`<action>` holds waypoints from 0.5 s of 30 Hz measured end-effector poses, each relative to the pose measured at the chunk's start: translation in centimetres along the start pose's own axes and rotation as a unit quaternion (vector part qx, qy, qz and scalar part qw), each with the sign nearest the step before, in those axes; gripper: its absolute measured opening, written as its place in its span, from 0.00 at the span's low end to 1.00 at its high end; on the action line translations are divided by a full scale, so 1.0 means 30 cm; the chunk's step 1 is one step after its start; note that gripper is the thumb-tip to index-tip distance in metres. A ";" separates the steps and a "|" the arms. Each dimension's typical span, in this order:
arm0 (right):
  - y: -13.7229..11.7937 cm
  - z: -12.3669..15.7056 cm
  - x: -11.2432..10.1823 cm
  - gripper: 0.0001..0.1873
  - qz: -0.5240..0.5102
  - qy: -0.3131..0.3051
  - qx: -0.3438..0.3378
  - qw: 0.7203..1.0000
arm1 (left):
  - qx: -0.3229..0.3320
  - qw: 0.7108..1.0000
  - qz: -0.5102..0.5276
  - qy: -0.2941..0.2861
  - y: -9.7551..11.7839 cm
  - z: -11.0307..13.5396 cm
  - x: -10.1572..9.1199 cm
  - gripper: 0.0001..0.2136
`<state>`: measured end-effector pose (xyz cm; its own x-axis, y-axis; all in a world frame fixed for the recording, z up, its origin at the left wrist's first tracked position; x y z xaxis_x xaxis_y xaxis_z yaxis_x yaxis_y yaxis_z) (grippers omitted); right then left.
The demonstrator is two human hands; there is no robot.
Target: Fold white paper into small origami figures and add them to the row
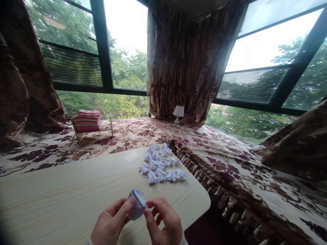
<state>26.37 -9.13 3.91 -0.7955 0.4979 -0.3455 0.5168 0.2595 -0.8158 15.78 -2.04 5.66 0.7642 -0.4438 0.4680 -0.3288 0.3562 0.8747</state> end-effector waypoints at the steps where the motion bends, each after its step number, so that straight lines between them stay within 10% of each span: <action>1: 0.009 0.000 -0.008 0.05 0.001 0.012 0.013 1.000 | -0.007 1.000 0.008 -0.006 -0.015 0.000 0.015 0.18; 5: 0.019 -0.025 -0.044 0.11 0.036 0.044 -0.006 0.998 | -0.023 1.000 0.012 -0.003 -0.043 -0.012 0.030 0.20; 10: -0.031 -0.104 -0.051 0.08 0.196 -0.098 -0.106 0.970 | -0.012 1.000 0.006 0.021 -0.012 -0.042 -0.005 0.21; 15: -0.075 -0.223 -0.028 0.09 0.331 -0.098 -0.155 0.925 | 0.003 0.998 0.024 0.064 0.057 -0.049 -0.031 0.22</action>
<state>27.98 -4.59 9.15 -0.2980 0.4804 -0.8249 0.9535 0.1914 -0.2329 15.31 0.20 6.54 0.8119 -0.3171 0.4901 -0.3705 0.3690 0.8524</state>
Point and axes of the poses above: each hand's wrist, its own z-axis away from the middle knuckle, its own x-axis out of the palm, y = z × x, the point moved 1 cm from there along -z, towards the middle knuckle, and after that the axes turned 12 degrees about -y, right-handed, at the moved point
